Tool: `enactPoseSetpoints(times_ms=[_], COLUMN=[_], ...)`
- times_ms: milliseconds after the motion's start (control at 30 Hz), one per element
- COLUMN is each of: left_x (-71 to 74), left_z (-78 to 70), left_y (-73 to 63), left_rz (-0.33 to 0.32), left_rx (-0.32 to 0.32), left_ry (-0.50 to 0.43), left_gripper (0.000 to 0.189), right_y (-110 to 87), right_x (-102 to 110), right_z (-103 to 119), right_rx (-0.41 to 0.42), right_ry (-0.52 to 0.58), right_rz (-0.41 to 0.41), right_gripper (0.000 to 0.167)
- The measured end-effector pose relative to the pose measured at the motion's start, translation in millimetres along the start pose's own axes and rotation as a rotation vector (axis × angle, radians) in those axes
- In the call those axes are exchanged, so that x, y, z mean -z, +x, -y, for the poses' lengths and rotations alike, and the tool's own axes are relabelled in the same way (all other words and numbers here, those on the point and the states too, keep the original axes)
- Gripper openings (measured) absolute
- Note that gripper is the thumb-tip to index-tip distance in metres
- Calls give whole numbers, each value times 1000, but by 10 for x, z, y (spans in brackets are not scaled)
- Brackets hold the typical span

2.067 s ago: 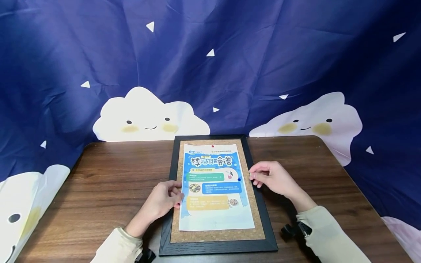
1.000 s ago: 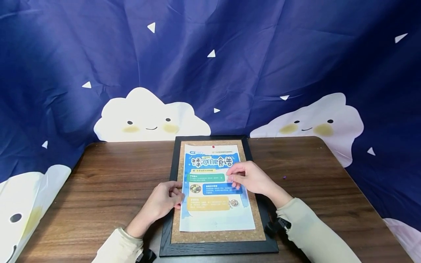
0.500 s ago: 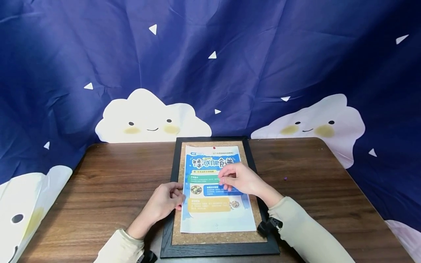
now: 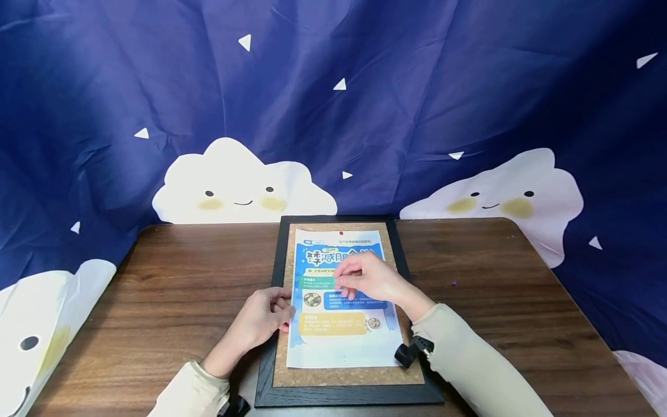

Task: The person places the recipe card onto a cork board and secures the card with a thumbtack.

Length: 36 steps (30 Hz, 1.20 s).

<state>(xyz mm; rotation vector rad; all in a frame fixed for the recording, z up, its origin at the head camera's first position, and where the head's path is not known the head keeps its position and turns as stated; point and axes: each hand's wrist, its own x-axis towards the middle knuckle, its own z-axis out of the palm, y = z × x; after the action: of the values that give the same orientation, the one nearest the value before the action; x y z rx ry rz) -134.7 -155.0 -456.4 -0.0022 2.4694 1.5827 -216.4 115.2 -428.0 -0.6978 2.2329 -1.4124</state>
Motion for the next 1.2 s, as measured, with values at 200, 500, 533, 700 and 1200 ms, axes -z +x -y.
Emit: enactPoseSetpoints(times_ms=[200,500,533,700,1200], left_x=[13,12,15,24,38], left_z=[-5,-6,-6,-8,-31], left_y=[-1,0,1,6,7], left_rz=[6,11,11,13,4], left_rx=[-11,-15,-15,-20,-28], left_ry=[-8,3,6,13,47], left_gripper=[33,34,34,35,35], right_y=[148,313,331,416,634], right_x=[-111,-253,-272,-358,-501], right_z=[80,140,134,89,10], right_rx=[-8,-42,-52,-88,-225], right_ry=[71,119,121,139,259], right_rz=[60,78,77,69,58], right_gripper=[16,15,15,14,13])
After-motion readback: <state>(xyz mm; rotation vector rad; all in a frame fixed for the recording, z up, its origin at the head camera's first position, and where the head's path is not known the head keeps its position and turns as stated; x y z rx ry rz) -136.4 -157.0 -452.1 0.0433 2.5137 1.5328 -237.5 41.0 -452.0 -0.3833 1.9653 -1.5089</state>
